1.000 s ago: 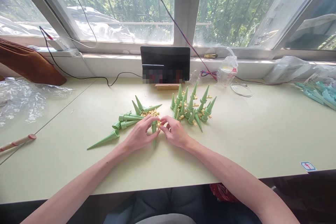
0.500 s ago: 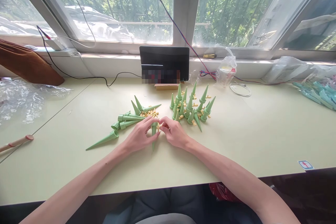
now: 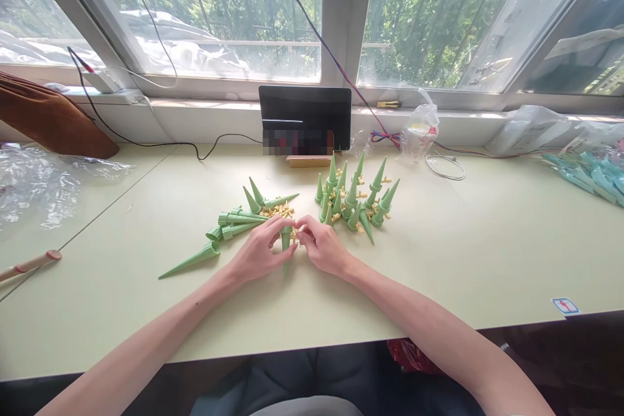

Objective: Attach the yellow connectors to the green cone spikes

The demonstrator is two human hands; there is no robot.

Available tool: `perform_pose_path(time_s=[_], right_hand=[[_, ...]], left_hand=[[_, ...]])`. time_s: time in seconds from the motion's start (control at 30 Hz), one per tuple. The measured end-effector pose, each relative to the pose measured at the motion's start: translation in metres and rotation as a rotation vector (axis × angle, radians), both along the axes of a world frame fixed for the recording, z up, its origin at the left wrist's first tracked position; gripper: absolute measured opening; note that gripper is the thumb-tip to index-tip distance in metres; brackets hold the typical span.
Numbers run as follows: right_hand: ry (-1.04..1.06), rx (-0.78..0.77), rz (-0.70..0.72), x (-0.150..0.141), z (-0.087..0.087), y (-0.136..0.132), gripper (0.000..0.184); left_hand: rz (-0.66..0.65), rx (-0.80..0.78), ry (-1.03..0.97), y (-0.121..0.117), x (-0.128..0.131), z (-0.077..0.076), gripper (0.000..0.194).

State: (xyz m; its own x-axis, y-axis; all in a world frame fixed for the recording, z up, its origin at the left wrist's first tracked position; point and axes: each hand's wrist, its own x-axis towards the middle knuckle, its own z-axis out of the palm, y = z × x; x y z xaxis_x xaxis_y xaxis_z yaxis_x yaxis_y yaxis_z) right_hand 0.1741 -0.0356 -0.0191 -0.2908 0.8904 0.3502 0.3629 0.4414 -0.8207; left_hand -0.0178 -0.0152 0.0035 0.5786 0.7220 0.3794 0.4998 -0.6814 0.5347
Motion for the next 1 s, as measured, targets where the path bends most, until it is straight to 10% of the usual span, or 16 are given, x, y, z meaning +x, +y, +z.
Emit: perform_pose_path(time_s=[1.0], right_hand=[[0.081, -0.028, 0.004, -0.0009, 0.0013, 0.0006, 0.005]], left_hand=[[0.016, -0.034, 0.008, -0.0001, 0.0012, -0.0004, 0.033]])
